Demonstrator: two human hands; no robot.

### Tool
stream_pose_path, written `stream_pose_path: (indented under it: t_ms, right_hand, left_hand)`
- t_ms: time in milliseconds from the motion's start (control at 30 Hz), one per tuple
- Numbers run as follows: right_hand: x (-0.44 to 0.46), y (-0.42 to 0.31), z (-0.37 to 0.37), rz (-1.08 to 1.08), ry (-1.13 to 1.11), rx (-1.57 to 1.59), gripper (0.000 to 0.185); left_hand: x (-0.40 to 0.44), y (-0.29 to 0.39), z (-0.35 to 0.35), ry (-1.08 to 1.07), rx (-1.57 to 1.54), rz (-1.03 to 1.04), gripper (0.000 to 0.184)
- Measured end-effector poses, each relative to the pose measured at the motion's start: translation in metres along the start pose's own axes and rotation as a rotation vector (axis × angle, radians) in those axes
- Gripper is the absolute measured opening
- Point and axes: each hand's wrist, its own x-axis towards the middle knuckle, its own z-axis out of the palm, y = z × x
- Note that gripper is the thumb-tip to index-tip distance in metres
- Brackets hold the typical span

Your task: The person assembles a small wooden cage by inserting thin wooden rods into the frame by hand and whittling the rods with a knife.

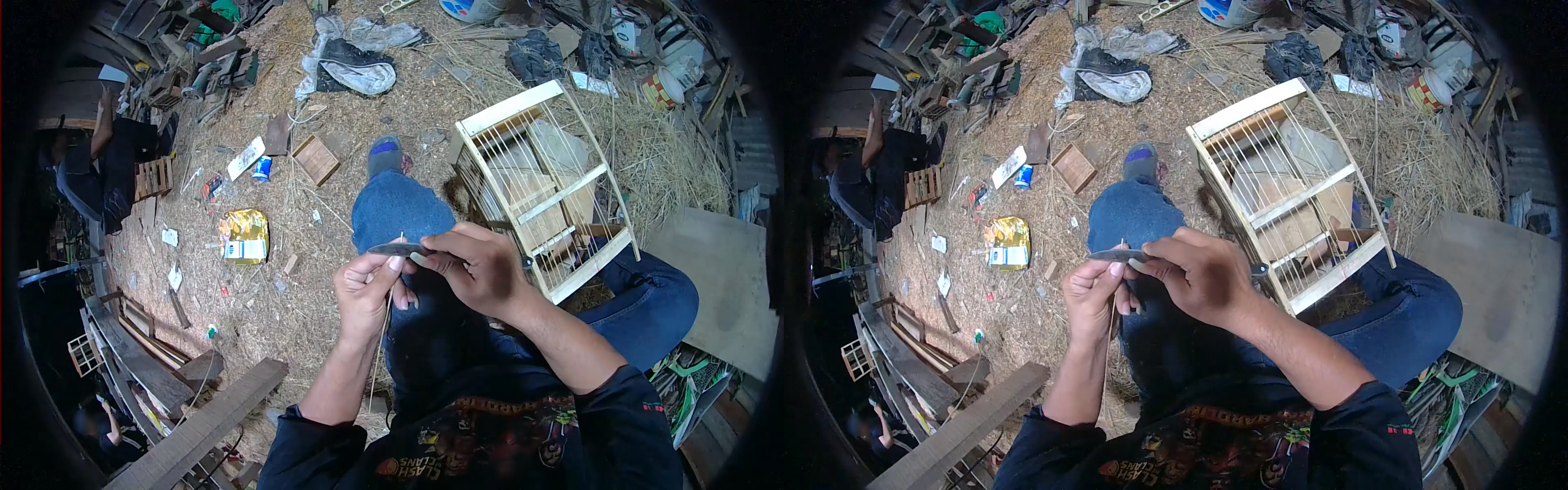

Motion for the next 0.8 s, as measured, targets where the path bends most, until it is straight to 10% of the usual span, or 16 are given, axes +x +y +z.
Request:
stream_pose_path:
  t_ms: [800]
  right_hand:
    - [0.001, -0.01, 0.0, 0.035, 0.008, 0.076, 0.019]
  left_hand:
    - [-0.003, 0.001, 0.007, 0.044, -0.085, -0.04, 0.013]
